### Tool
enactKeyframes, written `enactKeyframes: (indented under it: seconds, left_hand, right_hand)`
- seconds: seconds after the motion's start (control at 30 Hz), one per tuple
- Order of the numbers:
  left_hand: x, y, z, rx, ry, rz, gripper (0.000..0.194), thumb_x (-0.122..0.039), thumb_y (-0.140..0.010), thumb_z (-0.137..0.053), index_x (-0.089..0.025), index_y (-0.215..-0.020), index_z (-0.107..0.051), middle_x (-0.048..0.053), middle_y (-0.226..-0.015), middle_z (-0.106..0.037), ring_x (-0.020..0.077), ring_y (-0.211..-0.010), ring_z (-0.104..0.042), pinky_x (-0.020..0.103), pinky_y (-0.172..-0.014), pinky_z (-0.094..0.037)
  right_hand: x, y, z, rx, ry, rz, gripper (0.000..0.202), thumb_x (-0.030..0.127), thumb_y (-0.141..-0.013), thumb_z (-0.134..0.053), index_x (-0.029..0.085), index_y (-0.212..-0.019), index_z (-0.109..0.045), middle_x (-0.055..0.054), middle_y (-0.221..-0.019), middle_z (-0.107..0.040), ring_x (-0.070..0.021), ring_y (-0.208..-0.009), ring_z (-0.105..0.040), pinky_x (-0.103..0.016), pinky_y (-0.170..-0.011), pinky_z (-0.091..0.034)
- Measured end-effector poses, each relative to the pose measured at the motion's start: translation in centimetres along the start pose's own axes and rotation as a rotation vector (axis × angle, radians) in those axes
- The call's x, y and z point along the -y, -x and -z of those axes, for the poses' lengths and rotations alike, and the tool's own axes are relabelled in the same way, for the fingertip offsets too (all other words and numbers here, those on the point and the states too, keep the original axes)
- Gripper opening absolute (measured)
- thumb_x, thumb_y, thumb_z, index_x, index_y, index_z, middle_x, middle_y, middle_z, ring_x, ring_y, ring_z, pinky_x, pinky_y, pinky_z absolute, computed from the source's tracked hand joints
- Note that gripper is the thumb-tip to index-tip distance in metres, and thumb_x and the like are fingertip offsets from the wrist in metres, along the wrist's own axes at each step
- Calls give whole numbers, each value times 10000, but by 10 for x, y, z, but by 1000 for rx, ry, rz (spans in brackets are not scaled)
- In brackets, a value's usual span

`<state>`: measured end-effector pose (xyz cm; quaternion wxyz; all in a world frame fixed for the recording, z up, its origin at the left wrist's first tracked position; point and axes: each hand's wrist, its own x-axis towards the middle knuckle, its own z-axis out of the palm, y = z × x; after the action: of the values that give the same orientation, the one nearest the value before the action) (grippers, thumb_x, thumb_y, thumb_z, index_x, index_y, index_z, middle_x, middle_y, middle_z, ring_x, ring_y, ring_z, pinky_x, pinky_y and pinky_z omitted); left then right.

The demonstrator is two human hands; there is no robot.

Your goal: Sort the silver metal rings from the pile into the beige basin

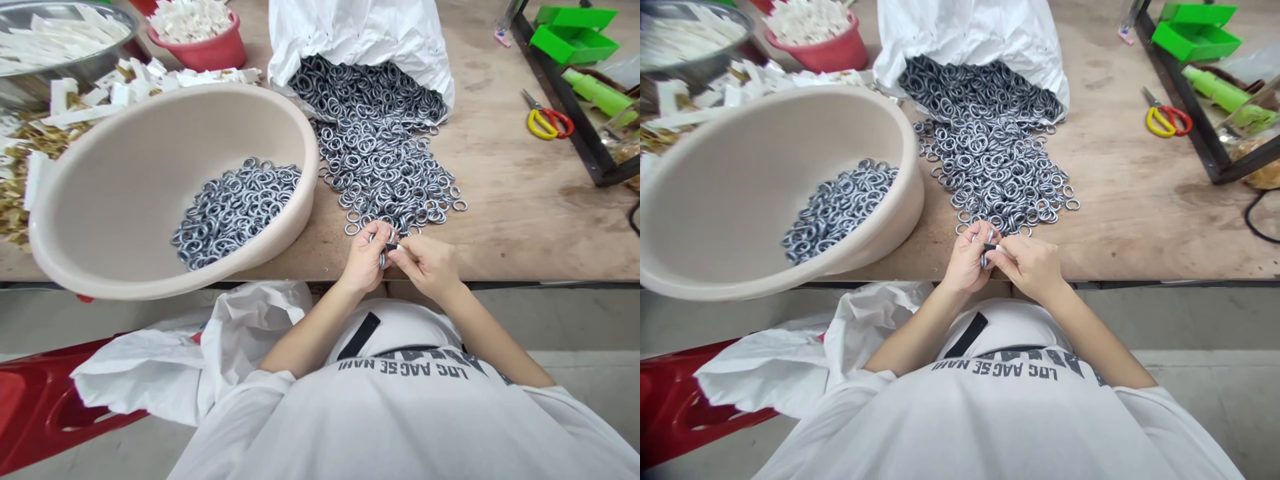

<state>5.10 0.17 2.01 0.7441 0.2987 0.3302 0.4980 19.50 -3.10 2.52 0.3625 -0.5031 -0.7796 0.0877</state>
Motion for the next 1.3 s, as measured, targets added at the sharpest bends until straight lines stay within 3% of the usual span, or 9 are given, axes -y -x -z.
enactKeyframes:
  seconds: [0.27, 0.33, 0.43, 0.5, 0.6, 0.7, 0.87, 1.03, 1.3]
  left_hand:
    - [0, -3, 1, -1, 2, 34, 421, -500, -747, -793, -178, -822, -531, -57, -714, -525, 12, -444, -349, 135, -357, -234]
    - [-1, 0, 1, 39, -7, 45, 408, -491, -758, -788, -174, -816, -537, -64, -667, -489, 14, -444, -330, 132, -365, -229]
    - [-2, 4, 2, 92, -9, 39, 397, -472, -762, -793, -168, -808, -543, -64, -638, -460, 21, -460, -323, 132, -379, -226]
    - [-2, 4, 2, 91, 3, 28, 394, -470, -771, -787, -171, -813, -533, -62, -647, -465, 22, -465, -325, 134, -381, -223]
    - [2, 0, 3, 73, 2, 3, 410, -491, -768, -781, -177, -821, -523, -69, -639, -458, 24, -454, -327, 142, -374, -227]
    - [6, -3, 3, 68, -18, -20, 455, -535, -734, -793, -180, -811, -518, -87, -597, -414, 21, -424, -295, 150, -367, -218]
    - [9, 0, 3, 119, -67, -30, 465, -548, -737, -784, -178, -791, -507, -80, -619, -438, 18, -432, -319, 152, -382, -213]
    - [11, 1, 4, 124, -90, -95, 443, -550, -759, -762, -172, -826, -539, -56, -693, -500, 16, -457, -331, 167, -390, -203]
    - [13, -1, 4, 186, -157, -201, 416, -519, -802, -735, -135, -953, -676, -34, -688, -507, 31, -517, -359, 173, -447, -248]
  right_hand:
    - [-2, -1, -4, -39, -46, -146, 331, 491, -983, -528, 218, -831, -638, 2, -680, -628, -139, -599, -534, -275, -594, -339]
    - [-13, -6, 1, -114, -90, -258, 345, 511, -979, -522, 220, -817, -612, 8, -671, -599, -145, -605, -520, -277, -597, -343]
    - [-26, -15, 12, -335, -203, -404, 351, 508, -990, -498, 219, -804, -573, 25, -648, -537, -144, -609, -481, -283, -623, -368]
    - [-23, -17, 15, -340, -234, -370, 333, 500, -990, -497, 215, -840, -583, 17, -691, -552, -146, -640, -497, -286, -644, -390]
    - [-5, -15, 8, -170, -306, -202, 291, 477, -897, -659, 217, -1023, -627, -5, -855, -637, -156, -713, -563, -285, -671, -428]
    - [8, -14, -5, -113, -380, -174, 259, 432, -855, -727, 230, -996, -648, 0, -874, -642, -158, -758, -579, -280, -705, -437]
    - [-4, -14, -8, -176, -618, -325, 320, 486, -900, -663, 216, -762, -560, 52, -640, -432, -113, -575, -393, -259, -567, -334]
    - [-28, 1, 4, -418, -413, -380, 404, 494, -904, -655, 202, -689, -477, 66, -637, -324, -99, -582, -294, -260, -563, -255]
    - [-47, 5, 2, -451, -400, -388, 444, 544, -903, -618, 205, -667, -456, 65, -647, -366, -106, -614, -327, -257, -632, -322]
